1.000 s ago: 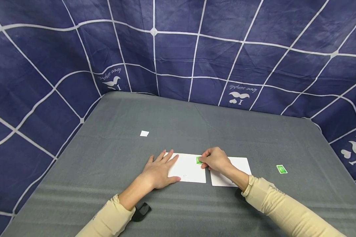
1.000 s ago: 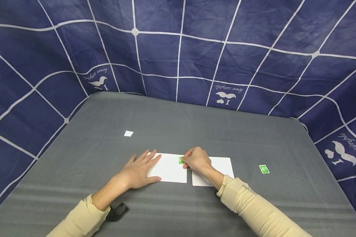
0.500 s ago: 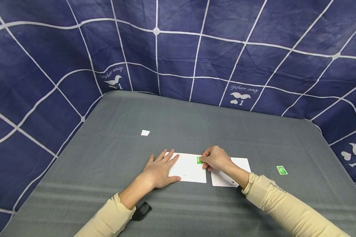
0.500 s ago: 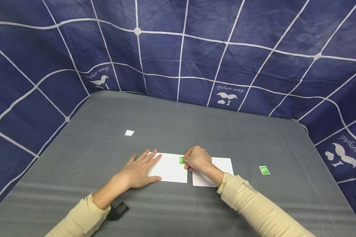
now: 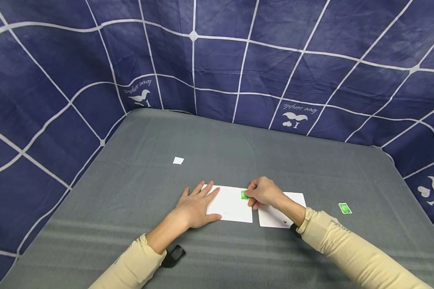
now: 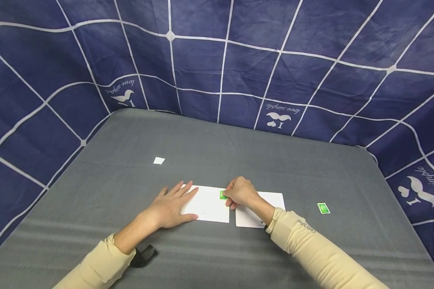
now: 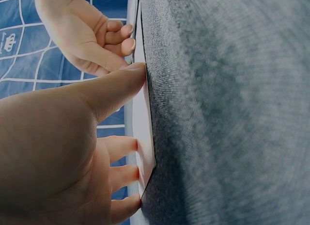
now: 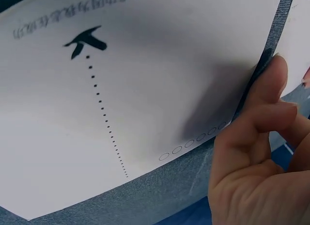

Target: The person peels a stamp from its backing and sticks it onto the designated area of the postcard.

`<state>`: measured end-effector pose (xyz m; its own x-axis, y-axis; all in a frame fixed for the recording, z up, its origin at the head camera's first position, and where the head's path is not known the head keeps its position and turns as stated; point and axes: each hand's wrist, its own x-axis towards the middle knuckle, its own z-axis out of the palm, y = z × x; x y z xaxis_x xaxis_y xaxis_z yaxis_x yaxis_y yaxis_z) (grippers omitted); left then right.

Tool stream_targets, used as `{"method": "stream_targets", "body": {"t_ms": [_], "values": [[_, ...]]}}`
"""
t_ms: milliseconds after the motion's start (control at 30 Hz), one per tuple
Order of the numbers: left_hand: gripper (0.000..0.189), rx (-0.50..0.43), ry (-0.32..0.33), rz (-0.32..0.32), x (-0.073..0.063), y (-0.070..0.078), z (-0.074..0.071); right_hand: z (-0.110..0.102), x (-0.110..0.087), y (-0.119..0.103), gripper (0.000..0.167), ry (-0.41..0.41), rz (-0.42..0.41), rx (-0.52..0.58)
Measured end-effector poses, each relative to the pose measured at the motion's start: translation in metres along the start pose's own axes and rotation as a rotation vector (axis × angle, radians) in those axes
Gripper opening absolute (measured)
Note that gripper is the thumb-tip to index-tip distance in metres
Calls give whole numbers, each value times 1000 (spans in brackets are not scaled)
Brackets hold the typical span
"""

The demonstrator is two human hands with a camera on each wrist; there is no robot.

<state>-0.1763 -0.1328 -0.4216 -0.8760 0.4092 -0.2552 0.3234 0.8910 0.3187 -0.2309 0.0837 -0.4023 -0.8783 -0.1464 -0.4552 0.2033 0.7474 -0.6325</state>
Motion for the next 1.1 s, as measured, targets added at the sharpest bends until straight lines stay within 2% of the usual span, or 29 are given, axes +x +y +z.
{"method": "stream_targets", "body": {"t_ms": [300,833,1100], "values": [[76,3,1,0,1,-1,0,0,-1,1,11,14,6,21],[75,-13,7,6,0,-1,0,5,-1,2,12,73,6,-22],[75,-14,4,6,1,-1,-1,3,1,1,11,55,38,13]]}}
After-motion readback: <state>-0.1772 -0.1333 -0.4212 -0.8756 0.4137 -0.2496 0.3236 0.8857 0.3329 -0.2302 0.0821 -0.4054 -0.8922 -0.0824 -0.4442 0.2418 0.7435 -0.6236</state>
